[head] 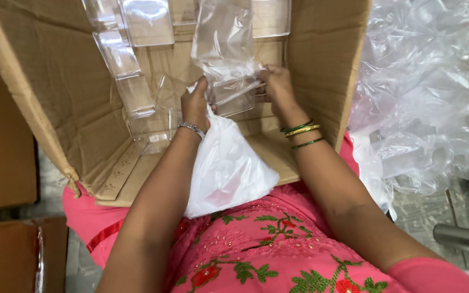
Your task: The person sits on the floor with a large cardboard box of small clear plastic square boxes and a plastic bag on their lap. They pick up the plastic boxes one at a time, place them into the bag, and occasionally reposition items in the box, continuing to fill the bag.
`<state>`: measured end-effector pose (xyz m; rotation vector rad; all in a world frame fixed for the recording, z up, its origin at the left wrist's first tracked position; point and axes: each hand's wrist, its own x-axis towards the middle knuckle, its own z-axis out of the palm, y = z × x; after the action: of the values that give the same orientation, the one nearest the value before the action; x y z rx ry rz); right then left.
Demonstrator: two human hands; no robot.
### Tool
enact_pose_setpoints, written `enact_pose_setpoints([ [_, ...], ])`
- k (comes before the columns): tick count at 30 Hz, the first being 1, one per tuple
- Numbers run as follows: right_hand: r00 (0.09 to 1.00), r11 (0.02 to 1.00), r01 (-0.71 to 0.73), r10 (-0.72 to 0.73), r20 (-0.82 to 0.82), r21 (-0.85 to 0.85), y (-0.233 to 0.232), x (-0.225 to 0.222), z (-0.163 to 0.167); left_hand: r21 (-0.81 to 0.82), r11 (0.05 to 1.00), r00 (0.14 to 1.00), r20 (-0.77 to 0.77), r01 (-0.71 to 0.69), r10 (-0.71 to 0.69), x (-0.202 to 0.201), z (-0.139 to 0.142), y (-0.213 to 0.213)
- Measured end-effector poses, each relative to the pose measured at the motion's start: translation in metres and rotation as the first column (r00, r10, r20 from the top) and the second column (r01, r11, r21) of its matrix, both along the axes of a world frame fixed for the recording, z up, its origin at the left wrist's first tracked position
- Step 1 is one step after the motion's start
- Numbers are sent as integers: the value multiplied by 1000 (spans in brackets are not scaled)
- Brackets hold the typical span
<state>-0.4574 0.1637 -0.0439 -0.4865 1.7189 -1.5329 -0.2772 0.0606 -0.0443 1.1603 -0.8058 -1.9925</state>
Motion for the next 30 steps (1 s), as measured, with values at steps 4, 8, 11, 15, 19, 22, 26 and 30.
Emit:
enact_pose_setpoints([
  [4,998,970,-40,52,44,-240,13,-3,14,-27,989,989,32,146,-145,6,40,11],
  [8,898,874,-237,363,248,-424,34,10,37,-244,963,987,-75,118,-140,26,59,27],
  [11,793,806,-331,520,318,-491,49,34,46,-387,921,988,-152,-38,-23,41,59,38],
  [15,740,765,-325,571,354,-556,68,62,54,-516,855,990,-142,-57,-19,65,57,56],
  [19,747,749,-253,553,369,-612,89,76,67,-595,802,998,54,59,-33,75,69,70],
  [22,734,713,-275,589,338,-644,121,95,81,-806,564,981,103,181,-167,67,77,82],
  [26,717,597,-476,689,108,-646,184,109,107,-795,432,903,401,426,-155,47,69,114],
  [30,935,672,-206,351,60,-711,229,51,118,-813,422,909,410,401,-75,37,60,126],
])
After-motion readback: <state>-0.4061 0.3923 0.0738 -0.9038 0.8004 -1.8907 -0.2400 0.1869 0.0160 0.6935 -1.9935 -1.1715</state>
